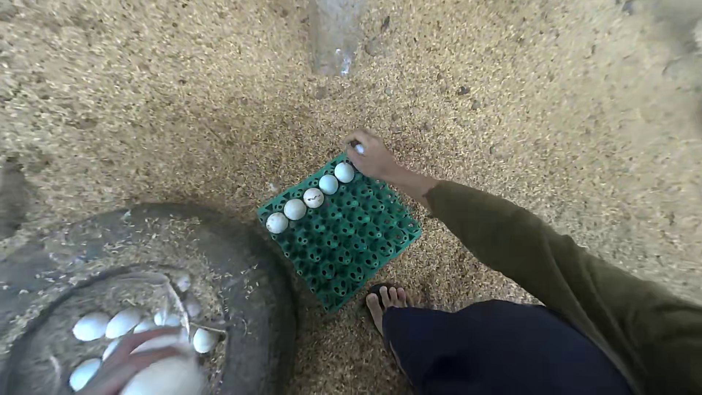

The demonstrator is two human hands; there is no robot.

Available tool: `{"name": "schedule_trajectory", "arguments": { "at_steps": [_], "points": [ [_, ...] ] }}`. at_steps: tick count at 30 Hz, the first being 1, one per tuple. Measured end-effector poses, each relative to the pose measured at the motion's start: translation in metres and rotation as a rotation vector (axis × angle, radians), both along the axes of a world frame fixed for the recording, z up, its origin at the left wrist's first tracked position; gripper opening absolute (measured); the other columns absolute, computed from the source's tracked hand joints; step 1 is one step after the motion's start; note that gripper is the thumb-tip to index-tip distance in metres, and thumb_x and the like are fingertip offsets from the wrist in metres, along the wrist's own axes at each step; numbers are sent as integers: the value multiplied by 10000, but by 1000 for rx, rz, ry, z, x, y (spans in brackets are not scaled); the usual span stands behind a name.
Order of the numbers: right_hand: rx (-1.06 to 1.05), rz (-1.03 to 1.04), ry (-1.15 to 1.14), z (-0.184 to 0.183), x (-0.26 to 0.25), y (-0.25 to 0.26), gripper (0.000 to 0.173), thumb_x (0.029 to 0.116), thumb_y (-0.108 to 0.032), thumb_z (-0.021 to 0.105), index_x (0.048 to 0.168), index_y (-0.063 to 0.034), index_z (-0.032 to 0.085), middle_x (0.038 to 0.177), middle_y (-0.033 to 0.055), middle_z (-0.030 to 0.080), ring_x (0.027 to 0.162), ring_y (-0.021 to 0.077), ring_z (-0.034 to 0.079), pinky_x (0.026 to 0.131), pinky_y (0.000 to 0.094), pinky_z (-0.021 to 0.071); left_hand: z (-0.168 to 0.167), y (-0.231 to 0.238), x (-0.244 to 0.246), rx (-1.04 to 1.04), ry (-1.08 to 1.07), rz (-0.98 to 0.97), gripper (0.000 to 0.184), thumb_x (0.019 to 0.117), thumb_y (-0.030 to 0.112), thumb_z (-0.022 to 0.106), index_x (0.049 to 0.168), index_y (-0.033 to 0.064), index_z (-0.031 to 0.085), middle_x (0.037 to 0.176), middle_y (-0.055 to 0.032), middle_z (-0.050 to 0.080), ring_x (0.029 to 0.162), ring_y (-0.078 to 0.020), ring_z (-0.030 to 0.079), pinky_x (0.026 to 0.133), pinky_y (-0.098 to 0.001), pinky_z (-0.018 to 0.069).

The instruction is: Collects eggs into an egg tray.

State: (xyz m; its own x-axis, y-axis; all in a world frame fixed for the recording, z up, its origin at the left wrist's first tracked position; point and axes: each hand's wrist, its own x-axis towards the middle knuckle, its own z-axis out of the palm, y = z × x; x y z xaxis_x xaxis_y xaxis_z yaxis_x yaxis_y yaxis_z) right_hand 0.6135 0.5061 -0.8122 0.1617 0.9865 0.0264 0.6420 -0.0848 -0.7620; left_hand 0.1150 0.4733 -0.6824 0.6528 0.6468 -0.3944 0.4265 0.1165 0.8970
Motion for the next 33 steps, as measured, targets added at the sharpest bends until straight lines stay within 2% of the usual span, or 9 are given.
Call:
{"name": "schedule_trajectory", "arguments": {
  "at_steps": [2,5,8,10,14,22,26,30,33],
  "points": [
    [72,-25,14,-14,3,1,242,1015,-140,579,1139,40,684,1166,224,662,986,266,688,877,380,585,-10,14,65,230,78,-178,635,777,585,782,1126,60,708,1328,-176,544,1211,-146,527,982,-322,487],
    [197,-66,56,-23,8,-3,242,1007,-114,583,1137,60,687,1153,229,671,1035,276,686,927,397,578,-38,15,149,534,94,-137,640,699,707,740,1048,170,748,1261,-195,583,1075,-207,611,837,-374,542],
    [375,-209,82,-12,25,-6,234,977,-51,554,1113,91,681,1088,224,674,994,248,679,893,368,578,-64,22,227,757,93,-172,584,734,678,732,1018,169,771,1291,-273,562,937,-378,655,680,-545,547],
    [463,-321,109,-4,40,-12,218,984,-48,543,1102,86,666,1063,195,666,945,193,665,838,322,571,-78,26,274,856,137,-236,509,738,625,776,999,189,761,1328,-292,541,779,-407,679,540,-565,537],
    [583,-410,136,9,65,-27,191,1006,-48,524,1082,75,650,1027,151,673,904,142,657,790,299,568,-97,33,340,896,266,-387,426,752,441,858,1061,172,746,1403,-296,496,868,-457,682,602,-592,556],
    [632,-461,182,2,79,-58,173,1000,-41,516,1066,55,644,1002,103,646,894,103,634,780,269,558,-108,41,380,839,531,-467,522,802,430,850,1216,154,691,1507,-297,390,1095,-496,616,782,-621,547],
    [650,-453,193,1,81,-61,162,1001,-48,518,1039,42,647,968,75,615,864,82,617,763,252,559,-114,38,371,868,490,-426,476,845,464,803,1197,159,706,1411,-305,471,974,-475,657,696,-595,559],
    [671,-446,201,1,82,-62,151,1002,-33,519,1040,54,636,974,80,632,832,76,628,747,256,565,-126,26,360,980,405,-388,218,960,239,653,1132,133,735,1282,-303,552,770,-425,685,561,-541,551],
    [660,-439,197,1,80,-61,159,1007,-38,513,1051,53,636,993,85,631,854,86,633,767,271,571,-125,23,356,933,425,-407,389,953,306,704,1320,183,673,1244,-288,564,804,-426,675,597,-538,548]
  ]
}}
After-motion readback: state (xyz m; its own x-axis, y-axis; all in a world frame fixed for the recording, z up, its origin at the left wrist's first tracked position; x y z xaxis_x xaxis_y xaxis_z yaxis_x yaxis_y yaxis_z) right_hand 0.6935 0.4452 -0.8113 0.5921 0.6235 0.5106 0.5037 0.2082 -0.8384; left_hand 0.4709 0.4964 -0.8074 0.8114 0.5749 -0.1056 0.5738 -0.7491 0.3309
